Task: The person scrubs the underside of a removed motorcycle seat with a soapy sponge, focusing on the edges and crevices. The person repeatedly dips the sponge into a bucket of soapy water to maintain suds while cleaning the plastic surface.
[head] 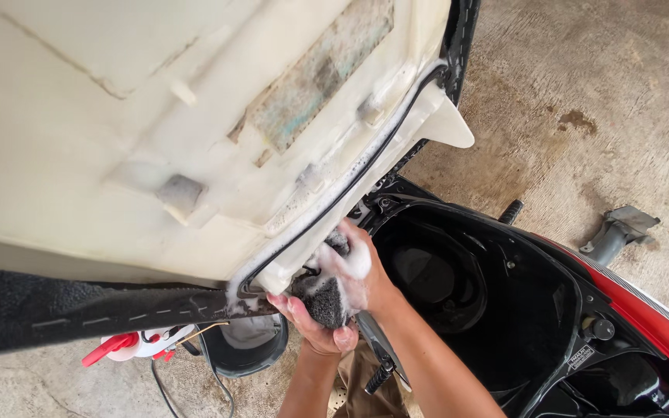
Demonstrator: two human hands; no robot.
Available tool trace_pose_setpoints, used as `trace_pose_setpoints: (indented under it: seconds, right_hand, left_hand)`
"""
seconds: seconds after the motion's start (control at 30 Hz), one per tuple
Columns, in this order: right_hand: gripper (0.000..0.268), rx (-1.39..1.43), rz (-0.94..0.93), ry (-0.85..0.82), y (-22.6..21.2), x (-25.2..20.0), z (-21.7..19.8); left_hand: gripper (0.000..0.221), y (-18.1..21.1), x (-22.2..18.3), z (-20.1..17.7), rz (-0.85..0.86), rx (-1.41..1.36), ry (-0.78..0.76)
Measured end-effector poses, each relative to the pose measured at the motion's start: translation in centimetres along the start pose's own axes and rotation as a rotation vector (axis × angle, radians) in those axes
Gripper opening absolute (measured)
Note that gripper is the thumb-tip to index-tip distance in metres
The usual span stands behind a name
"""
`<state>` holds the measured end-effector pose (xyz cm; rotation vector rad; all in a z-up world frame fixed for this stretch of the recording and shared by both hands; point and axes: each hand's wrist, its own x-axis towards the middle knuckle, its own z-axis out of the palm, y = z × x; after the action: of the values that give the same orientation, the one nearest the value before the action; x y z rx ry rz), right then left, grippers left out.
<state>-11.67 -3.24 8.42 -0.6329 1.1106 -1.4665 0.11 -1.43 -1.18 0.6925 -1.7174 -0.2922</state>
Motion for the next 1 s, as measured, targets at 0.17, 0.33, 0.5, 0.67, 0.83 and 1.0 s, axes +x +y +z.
trace_pose_setpoints:
  seconds: [0.17,0.33,0.5,0.67,0.83,1.0]
  right_hand:
    - [0.040,-0.296,-0.291,0.099,0.5,0.7,-1.0]
    - [0.040,-0.244,-0.755,0.841,0.1,6.4,-2.4]
    - [0.062,-0.984,-1.063,0.969,1.5,11.2,-7.6]
    - [0.060,-1.038,-0.564,0.689,11.8,11.3,-9.1]
    - [0.027,-0.484,-0.050,0.564,15.4,6.5,-5.1]
    - [0.037,-0.150,-0.117,0.679,16.0,5.3,-5.0]
  left_hand:
    - [0.074,-0.7,-1.3,0.3,0.003,0.107,0.005]
    - [0.077,-1.8,-1.7,2.0,0.040,0.109,0.094]
    - [0.075,-2.0,-1.0,1.9,0.084,0.187,0.121]
    - [0.069,-1.7,0.4,1.7,0.103,0.016,0.121]
    - [0.069,-0.9,0.9,1.5,0.081,-0.073,0.123]
    - [0.073,-1.6,0.4,1.8,0.089,-0.045,0.130]
